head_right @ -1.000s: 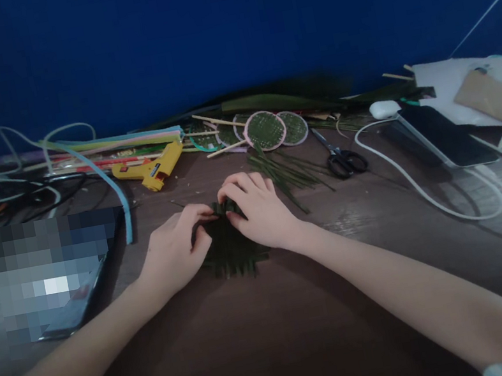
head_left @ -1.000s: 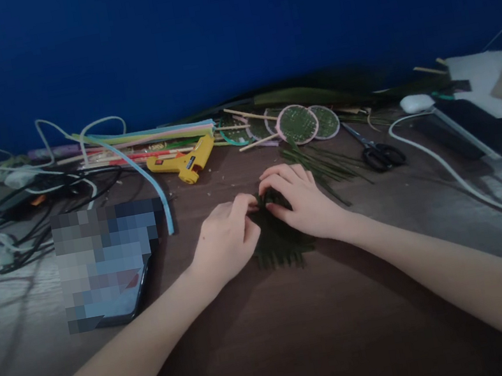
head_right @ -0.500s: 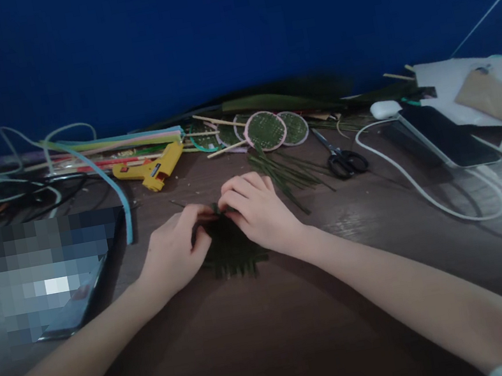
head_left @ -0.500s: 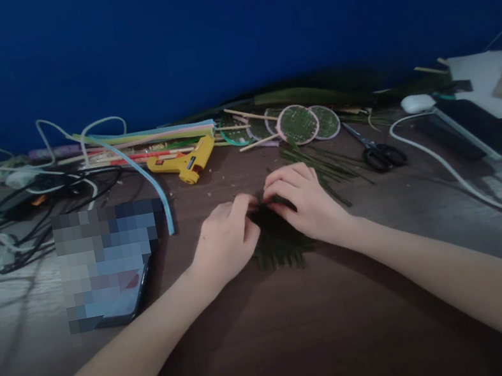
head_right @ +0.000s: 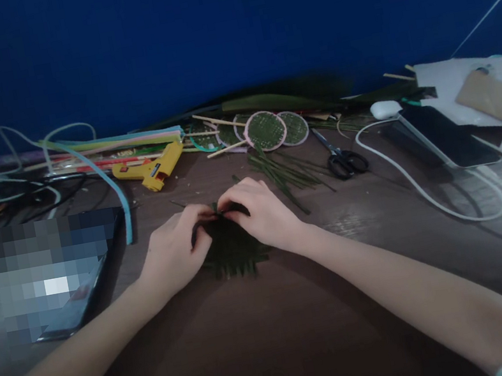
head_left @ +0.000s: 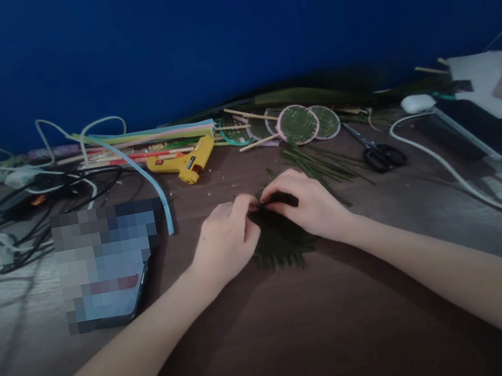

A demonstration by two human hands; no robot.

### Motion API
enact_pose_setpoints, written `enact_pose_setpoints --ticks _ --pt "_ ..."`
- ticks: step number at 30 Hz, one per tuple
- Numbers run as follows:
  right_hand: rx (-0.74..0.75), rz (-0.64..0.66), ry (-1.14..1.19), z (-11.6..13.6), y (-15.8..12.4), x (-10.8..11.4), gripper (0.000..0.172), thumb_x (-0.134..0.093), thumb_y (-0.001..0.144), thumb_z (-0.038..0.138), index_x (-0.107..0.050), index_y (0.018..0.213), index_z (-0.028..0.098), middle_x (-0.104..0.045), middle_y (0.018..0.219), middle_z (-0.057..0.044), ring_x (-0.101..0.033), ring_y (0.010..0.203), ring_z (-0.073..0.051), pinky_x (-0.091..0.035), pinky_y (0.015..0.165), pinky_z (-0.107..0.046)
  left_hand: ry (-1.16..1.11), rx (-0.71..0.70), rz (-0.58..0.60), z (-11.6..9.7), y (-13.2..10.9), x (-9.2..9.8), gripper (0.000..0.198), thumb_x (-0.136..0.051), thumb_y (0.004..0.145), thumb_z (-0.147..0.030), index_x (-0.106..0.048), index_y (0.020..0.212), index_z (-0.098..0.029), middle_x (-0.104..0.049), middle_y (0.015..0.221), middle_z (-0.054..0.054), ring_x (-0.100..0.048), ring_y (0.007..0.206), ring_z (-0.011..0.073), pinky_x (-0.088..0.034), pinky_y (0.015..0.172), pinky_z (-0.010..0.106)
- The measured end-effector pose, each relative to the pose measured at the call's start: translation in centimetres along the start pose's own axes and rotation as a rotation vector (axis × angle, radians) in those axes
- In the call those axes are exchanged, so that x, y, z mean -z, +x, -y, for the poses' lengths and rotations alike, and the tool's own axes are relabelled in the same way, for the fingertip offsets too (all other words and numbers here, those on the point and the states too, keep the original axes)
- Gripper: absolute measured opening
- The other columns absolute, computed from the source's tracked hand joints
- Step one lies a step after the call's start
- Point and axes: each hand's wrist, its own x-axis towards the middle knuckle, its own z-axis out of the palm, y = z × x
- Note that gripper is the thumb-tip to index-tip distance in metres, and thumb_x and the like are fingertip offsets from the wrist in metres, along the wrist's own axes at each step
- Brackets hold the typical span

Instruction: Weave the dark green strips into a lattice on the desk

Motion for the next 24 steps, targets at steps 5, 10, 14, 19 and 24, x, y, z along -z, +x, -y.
enact_pose_setpoints --ticks 5,10,14,19,24 --pt "-0.059 0.025 0.116 -0.28 0.34 0.03 0.007 -0.060 0.077 0.015 -0.063 0.080 0.020 -0.067 0.083 -0.001 -0.057 0.085 -0.016 -0.042 0.078 -0.030 0.010 -0.010 -0.012 0.01 0.02 -0.05 0.025 -0.042 0.072 -0.006 -0.051 0.091 -0.017 -0.066 0.080 0.002 -0.061 0.072 0.0179 -0.046 0.064 0.027" --pt "-0.092 0.046 0.133 -0.28 0.65 0.22 0.006 -0.061 0.076 0.015 -0.063 0.077 0.020 -0.066 0.079 0.000 -0.056 0.082 -0.015 -0.042 0.076 -0.030 0.022 -0.024 -0.019 0.04 0.05 -0.17 0.025 -0.041 0.071 -0.006 -0.051 0.091 -0.017 -0.066 0.079 0.003 -0.061 0.071 0.0176 -0.046 0.064 0.027" --pt "-0.127 0.059 0.146 -0.33 0.77 0.36 0.006 -0.060 0.076 0.016 -0.062 0.074 0.021 -0.063 0.076 0.000 -0.056 0.078 -0.015 -0.041 0.074 -0.029 0.021 -0.034 -0.019 0.00 0.13 -0.17 0.024 -0.042 0.071 -0.007 -0.051 0.090 -0.017 -0.065 0.079 0.003 -0.061 0.071 0.0177 -0.046 0.063 0.027" --pt "-0.149 0.048 0.156 -0.42 0.74 0.45 0.004 -0.058 0.077 0.017 -0.061 0.076 0.020 -0.062 0.078 -0.001 -0.055 0.075 -0.014 -0.041 0.071 -0.028 0.030 -0.038 -0.027 -0.06 0.16 -0.14 0.025 -0.042 0.070 -0.007 -0.051 0.090 -0.018 -0.065 0.078 0.003 -0.060 0.070 0.0172 -0.046 0.062 0.027" --pt "-0.061 0.098 0.142 -0.41 0.63 0.65 0.006 -0.057 0.078 0.016 -0.061 0.077 0.021 -0.065 0.079 0.001 -0.054 0.079 -0.015 -0.040 0.074 -0.029 0.050 -0.046 -0.021 0.05 0.16 -0.19 0.024 -0.041 0.071 -0.007 -0.051 0.090 -0.018 -0.065 0.077 0.002 -0.060 0.069 0.0174 -0.046 0.063 0.028"
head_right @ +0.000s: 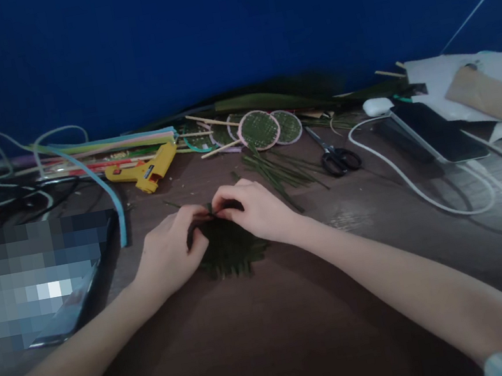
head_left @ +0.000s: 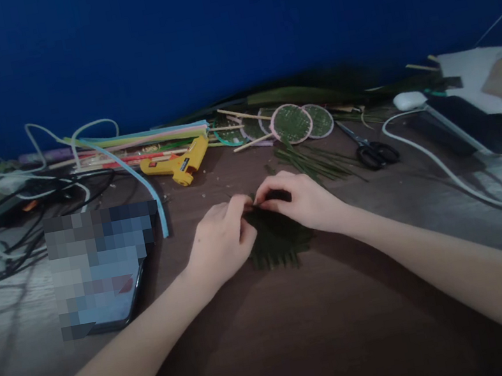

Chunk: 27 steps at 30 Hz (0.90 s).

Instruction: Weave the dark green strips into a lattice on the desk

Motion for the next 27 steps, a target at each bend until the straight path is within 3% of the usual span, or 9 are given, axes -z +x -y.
enact_pose_setpoints --ticks 10,16,21,27 --pt "0.106 0.000 0.072 -0.31 0.02 0.04 0.005 -0.062 0.076 0.017 -0.061 0.071 0.019 -0.064 0.091 -0.002 -0.058 0.087 -0.016 -0.041 0.084 -0.034 0.086 -0.099 0.009 -0.08 0.04 -0.12 0.030 -0.045 0.070 -0.007 -0.049 0.099 -0.016 -0.065 0.082 0.004 -0.061 0.072 0.0193 -0.048 0.066 0.031" --pt "0.180 -0.047 0.075 -0.60 -0.15 -0.05 0.004 -0.063 0.076 0.017 -0.063 0.072 0.019 -0.060 0.094 -0.004 -0.058 0.089 -0.016 -0.044 0.082 -0.033 -0.011 -0.100 -0.074 0.16 -0.24 -0.26 0.030 -0.045 0.073 -0.009 -0.043 0.102 -0.016 -0.065 0.084 0.004 -0.062 0.074 0.0169 -0.048 0.068 0.028" --pt "0.252 -0.095 -0.007 -0.59 -0.16 -0.19 0.005 -0.062 0.077 0.017 -0.064 0.072 0.018 -0.064 0.097 -0.005 -0.057 0.093 -0.018 -0.041 0.086 -0.035 0.072 -0.082 -0.008 0.09 -0.12 -0.19 0.018 -0.044 0.074 -0.010 -0.050 0.091 -0.016 -0.065 0.078 0.004 -0.060 0.070 0.0184 -0.046 0.065 0.030" --pt "0.241 -0.119 -0.063 -0.76 -0.32 -0.39 0.006 -0.059 0.079 0.018 -0.064 0.076 0.019 -0.065 0.090 -0.003 -0.057 0.086 -0.018 -0.040 0.081 -0.034 0.081 -0.110 0.047 0.16 0.21 -0.14 0.017 -0.044 0.077 -0.011 -0.056 0.087 -0.016 -0.066 0.083 0.003 -0.059 0.075 0.0188 -0.045 0.069 0.030"
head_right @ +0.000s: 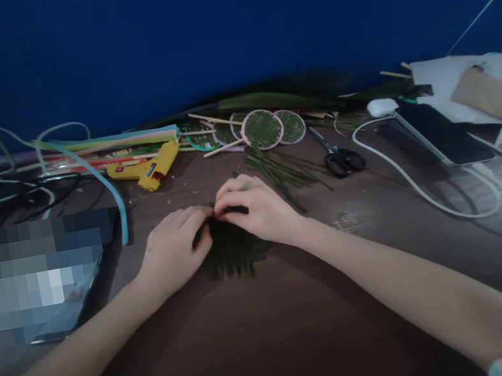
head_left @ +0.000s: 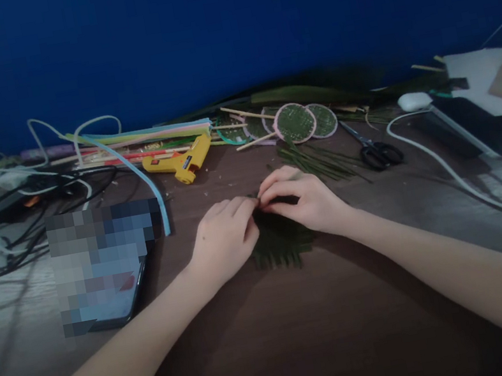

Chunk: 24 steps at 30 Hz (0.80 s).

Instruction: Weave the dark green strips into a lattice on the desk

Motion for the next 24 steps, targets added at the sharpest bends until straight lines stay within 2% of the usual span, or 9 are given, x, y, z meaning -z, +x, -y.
enact_pose_setpoints --ticks 8,14,24 --pt "-0.126 0.018 -0.041 0.56 0.13 0.42 0.003 -0.055 0.081 0.022 -0.057 0.080 0.020 -0.061 0.078 -0.002 -0.052 0.078 -0.017 -0.040 0.074 -0.031 -0.008 -0.010 0.009 0.00 0.02 0.13 0.019 -0.043 0.077 -0.009 -0.057 0.089 -0.016 -0.066 0.086 0.003 -0.058 0.075 0.0189 -0.045 0.070 0.031" --pt "-0.104 0.067 -0.108 0.14 0.14 0.16 0.006 -0.056 0.077 0.014 -0.059 0.077 0.019 -0.059 0.074 -0.002 -0.050 0.076 -0.017 -0.039 0.073 -0.030 -0.028 0.015 0.004 -0.05 -0.02 0.11 0.022 -0.044 0.075 -0.008 -0.056 0.091 -0.016 -0.066 0.085 0.003 -0.059 0.075 0.0189 -0.045 0.069 0.031" --pt "-0.097 0.126 -0.166 0.05 0.05 0.38 0.010 -0.054 0.074 0.011 -0.060 0.075 0.019 -0.062 0.079 -0.004 -0.050 0.080 -0.019 -0.037 0.074 -0.033 -0.039 0.054 -0.022 -0.05 -0.09 0.02 0.018 -0.047 0.075 -0.010 -0.053 0.090 -0.017 -0.065 0.079 0.002 -0.060 0.072 0.0187 -0.045 0.066 0.029"
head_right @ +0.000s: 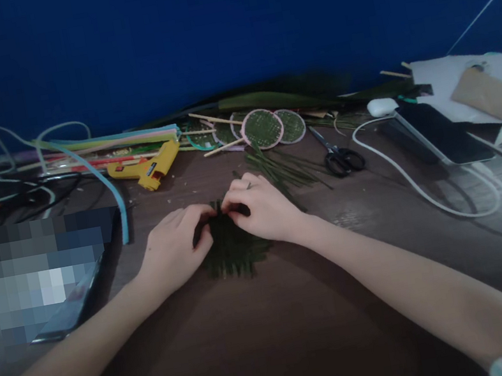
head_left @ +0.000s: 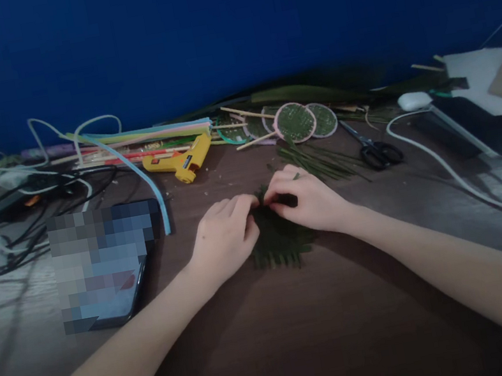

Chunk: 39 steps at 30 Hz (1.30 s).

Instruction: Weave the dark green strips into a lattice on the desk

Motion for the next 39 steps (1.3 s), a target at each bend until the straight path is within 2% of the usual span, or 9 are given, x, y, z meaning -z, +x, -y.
enact_pose_setpoints --ticks 10,14,18,21,28,33,36,39 --pt "0.017 0.008 -0.039 0.1 -0.2 0.1 0.013 -0.050 0.072 0.010 -0.057 0.073 0.020 -0.060 0.078 -0.003 -0.049 0.079 -0.019 -0.035 0.073 -0.034 -0.091 -0.024 -0.026 0.3 -0.2 0.4 0.021 -0.039 0.079 -0.008 -0.053 0.091 -0.017 -0.064 0.080 0.003 -0.058 0.074 0.0169 -0.044 0.071 0.030" --pt "0.034 0.010 -0.055 0.0 -0.2 0.1 0.011 -0.050 0.072 0.010 -0.056 0.073 0.020 -0.060 0.078 -0.004 -0.049 0.079 -0.019 -0.036 0.073 -0.034 -0.151 -0.051 -0.042 0.3 -0.1 0.7 0.024 -0.033 0.083 -0.008 -0.054 0.092 -0.015 -0.064 0.084 0.005 -0.056 0.083 0.0175 -0.043 0.079 0.033" --pt "0.041 0.018 -0.051 -0.1 -0.2 0.1 0.011 -0.049 0.073 0.011 -0.056 0.073 0.019 -0.059 0.078 -0.004 -0.048 0.079 -0.019 -0.036 0.074 -0.034 -0.180 -0.127 0.002 0.2 0.0 0.8 0.024 -0.033 0.084 -0.010 -0.056 0.091 -0.013 -0.065 0.087 0.006 -0.056 0.084 0.0174 -0.042 0.083 0.035" --pt "0.045 0.017 -0.038 -0.1 -0.3 0.1 0.011 -0.049 0.073 0.011 -0.056 0.073 0.020 -0.059 0.078 -0.004 -0.048 0.079 -0.019 -0.036 0.074 -0.034 -0.158 -0.139 0.034 0.1 0.0 0.6 0.024 -0.032 0.084 -0.012 -0.056 0.086 -0.013 -0.065 0.083 0.006 -0.057 0.079 0.0171 -0.044 0.081 0.035" --pt "-0.011 -0.163 0.066 0.2 -0.3 0.7 0.012 -0.051 0.076 0.015 -0.057 0.085 0.020 -0.059 0.071 -0.002 -0.052 0.072 -0.017 -0.041 0.067 -0.030 -0.134 -0.129 0.066 0.0 0.1 0.6 0.024 -0.035 0.084 -0.016 -0.059 0.087 -0.015 -0.066 0.084 0.006 -0.057 0.082 0.0185 -0.044 0.080 0.035" --pt "-0.131 -0.199 0.215 0.5 -0.3 0.9 0.010 -0.052 0.078 0.015 -0.058 0.084 0.020 -0.061 0.074 0.000 -0.056 0.068 -0.014 -0.042 0.061 -0.026 -0.082 -0.182 0.069 0.0 0.1 0.5 0.027 -0.039 0.085 -0.019 -0.062 0.100 -0.017 -0.065 0.093 0.005 -0.054 0.082 0.0198 -0.043 0.077 0.035" --pt "-0.102 -0.220 0.248 0.9 -0.3 0.7 0.012 -0.052 0.080 0.017 -0.057 0.091 0.020 -0.063 0.084 -0.001 -0.058 0.075 -0.014 -0.043 0.063 -0.026 -0.037 -0.213 0.074 0.1 -0.1 0.3 0.030 -0.040 0.086 -0.022 -0.061 0.107 -0.020 -0.063 0.096 0.006 -0.053 0.082 0.0207 -0.043 0.073 0.035" --pt "-0.020 -0.219 0.207 1.4 -0.3 0.6 0.012 -0.052 0.082 0.020 -0.057 0.093 0.021 -0.062 0.087 -0.002 -0.056 0.077 -0.015 -0.043 0.067 -0.028 0.008 -0.212 0.080 0.1 -0.1 0.2 0.030 -0.039 0.087 -0.025 -0.061 0.106 -0.019 -0.062 0.092 0.008 -0.053 0.080 0.0210 -0.044 0.071 0.035"
